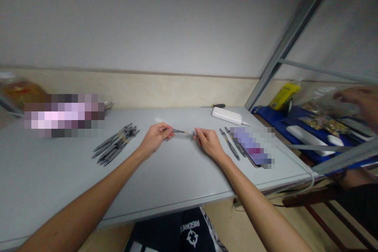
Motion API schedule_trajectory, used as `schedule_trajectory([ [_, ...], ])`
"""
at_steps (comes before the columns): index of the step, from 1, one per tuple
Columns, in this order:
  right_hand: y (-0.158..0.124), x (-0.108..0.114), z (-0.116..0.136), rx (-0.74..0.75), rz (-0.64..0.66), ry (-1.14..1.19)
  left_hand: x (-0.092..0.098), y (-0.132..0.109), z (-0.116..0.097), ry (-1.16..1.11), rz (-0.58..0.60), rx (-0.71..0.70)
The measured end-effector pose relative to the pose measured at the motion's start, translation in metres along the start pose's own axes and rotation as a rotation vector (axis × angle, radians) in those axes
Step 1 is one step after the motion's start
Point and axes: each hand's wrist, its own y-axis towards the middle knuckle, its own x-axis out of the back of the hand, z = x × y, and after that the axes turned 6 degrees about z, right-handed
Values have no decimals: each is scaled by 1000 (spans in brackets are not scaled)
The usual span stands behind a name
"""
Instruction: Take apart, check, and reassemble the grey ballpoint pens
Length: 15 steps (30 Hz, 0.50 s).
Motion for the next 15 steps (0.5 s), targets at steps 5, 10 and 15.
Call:
schedule_trajectory([
  [5,-2,-1,2,92,-47,-11,-1,0,2,-20,-20,26],
  [10,-1,-1,1,114,29,-93,-2,-1,3,-8,8,29],
  [15,-2,0,3,89,21,-64,-2,0,3,10,-14,36],
])
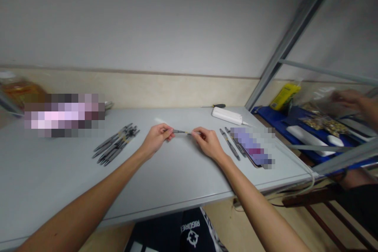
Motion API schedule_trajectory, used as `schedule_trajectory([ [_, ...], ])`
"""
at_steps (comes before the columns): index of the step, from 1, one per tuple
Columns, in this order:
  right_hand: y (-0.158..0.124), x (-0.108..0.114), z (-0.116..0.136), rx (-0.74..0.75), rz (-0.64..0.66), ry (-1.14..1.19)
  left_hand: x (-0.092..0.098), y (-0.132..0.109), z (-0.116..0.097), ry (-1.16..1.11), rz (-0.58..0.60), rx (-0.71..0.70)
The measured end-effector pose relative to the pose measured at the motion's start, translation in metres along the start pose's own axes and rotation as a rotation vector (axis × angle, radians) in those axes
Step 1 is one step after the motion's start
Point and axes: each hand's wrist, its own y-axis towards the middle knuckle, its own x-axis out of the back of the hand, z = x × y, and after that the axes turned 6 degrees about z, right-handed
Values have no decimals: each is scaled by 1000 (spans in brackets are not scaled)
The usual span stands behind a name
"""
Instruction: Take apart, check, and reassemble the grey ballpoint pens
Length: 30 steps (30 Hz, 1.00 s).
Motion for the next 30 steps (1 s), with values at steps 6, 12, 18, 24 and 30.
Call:
schedule_trajectory([
  [6,-1,1,0,27,-22,-47,1,-1,0,-25,8,13],
  [12,0,2,-3,-54,70,-38,2,-3,1,68,71,-56],
  [18,2,4,-4,-242,189,341,1,-7,-2,312,79,-227],
  [24,2,8,-8,-359,295,710,-5,-14,-11,556,35,-371],
  [30,3,12,-6,-397,309,871,-11,-21,-20,735,-7,-568],
])
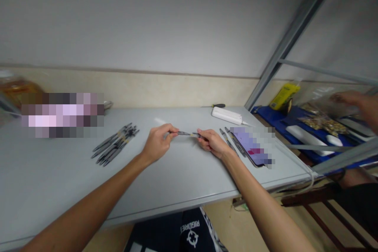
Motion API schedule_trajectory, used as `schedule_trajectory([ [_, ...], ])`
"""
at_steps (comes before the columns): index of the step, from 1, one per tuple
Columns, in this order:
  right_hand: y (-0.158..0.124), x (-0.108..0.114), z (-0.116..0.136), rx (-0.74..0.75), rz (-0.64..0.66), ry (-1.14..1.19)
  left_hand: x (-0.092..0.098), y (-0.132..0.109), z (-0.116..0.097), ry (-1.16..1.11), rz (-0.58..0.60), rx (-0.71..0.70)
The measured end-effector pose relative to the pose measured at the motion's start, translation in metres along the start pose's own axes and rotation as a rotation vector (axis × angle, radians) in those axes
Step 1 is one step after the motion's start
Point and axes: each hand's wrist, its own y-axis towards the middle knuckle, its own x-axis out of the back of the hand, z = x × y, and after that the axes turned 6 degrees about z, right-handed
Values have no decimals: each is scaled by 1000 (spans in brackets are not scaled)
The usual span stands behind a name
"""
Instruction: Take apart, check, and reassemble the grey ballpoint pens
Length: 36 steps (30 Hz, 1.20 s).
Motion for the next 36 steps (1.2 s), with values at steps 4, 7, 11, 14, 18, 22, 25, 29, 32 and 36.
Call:
schedule_trajectory([
  [4,0,0,2,11,4,74,-1,-1,-4,44,-26,-172],
  [7,1,0,3,61,-96,119,-3,-1,-4,77,14,-238],
  [11,5,-1,3,181,-282,145,-6,-3,-3,84,162,-187],
  [14,9,0,3,277,-387,213,-9,-4,-5,60,278,-172],
  [18,7,-2,12,305,-400,449,-10,-4,-5,50,302,-141],
  [22,-1,-11,31,255,-175,557,-5,-1,9,100,283,-32],
  [25,-4,-17,45,200,-74,607,0,1,21,160,265,28],
  [29,-1,-21,57,162,-108,612,5,3,28,223,260,51],
  [32,2,-24,63,152,-144,580,4,3,28,237,272,36],
  [36,1,-26,69,175,-129,542,3,2,29,242,293,3],
])
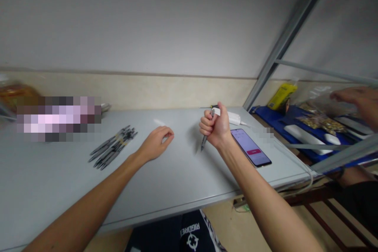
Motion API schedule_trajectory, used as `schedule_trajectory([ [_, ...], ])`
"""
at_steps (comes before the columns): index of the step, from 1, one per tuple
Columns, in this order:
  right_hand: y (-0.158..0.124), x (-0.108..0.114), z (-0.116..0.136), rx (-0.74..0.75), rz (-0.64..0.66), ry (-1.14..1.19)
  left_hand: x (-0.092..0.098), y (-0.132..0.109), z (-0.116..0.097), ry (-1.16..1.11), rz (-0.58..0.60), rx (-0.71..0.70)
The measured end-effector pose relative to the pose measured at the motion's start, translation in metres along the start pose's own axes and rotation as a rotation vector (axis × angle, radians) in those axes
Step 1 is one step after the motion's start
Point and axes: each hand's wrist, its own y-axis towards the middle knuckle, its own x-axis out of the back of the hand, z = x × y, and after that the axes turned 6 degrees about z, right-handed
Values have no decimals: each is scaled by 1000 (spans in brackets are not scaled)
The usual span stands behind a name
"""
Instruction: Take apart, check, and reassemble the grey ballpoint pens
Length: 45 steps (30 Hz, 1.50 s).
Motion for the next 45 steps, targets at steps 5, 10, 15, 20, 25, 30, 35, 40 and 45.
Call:
schedule_trajectory([
  [5,0,-4,4,3,-9,-11,-1,-1,2,15,7,-5],
  [10,1,-7,6,7,-8,0,-1,0,1,11,25,1],
  [15,0,-9,7,48,-10,-17,-2,0,2,15,41,-1],
  [20,-1,-11,5,58,-14,-59,-1,0,2,31,60,-14],
  [25,-5,-17,3,89,-21,-43,1,0,2,48,77,-26],
  [30,-7,-19,2,98,-20,-64,1,0,1,58,67,-37],
  [35,-7,-16,1,71,-2,-45,1,0,1,57,79,-34],
  [40,-7,-16,0,88,-3,-50,0,0,1,45,67,-43],
  [45,-7,-21,1,120,-24,-61,1,1,0,60,63,-42],
])
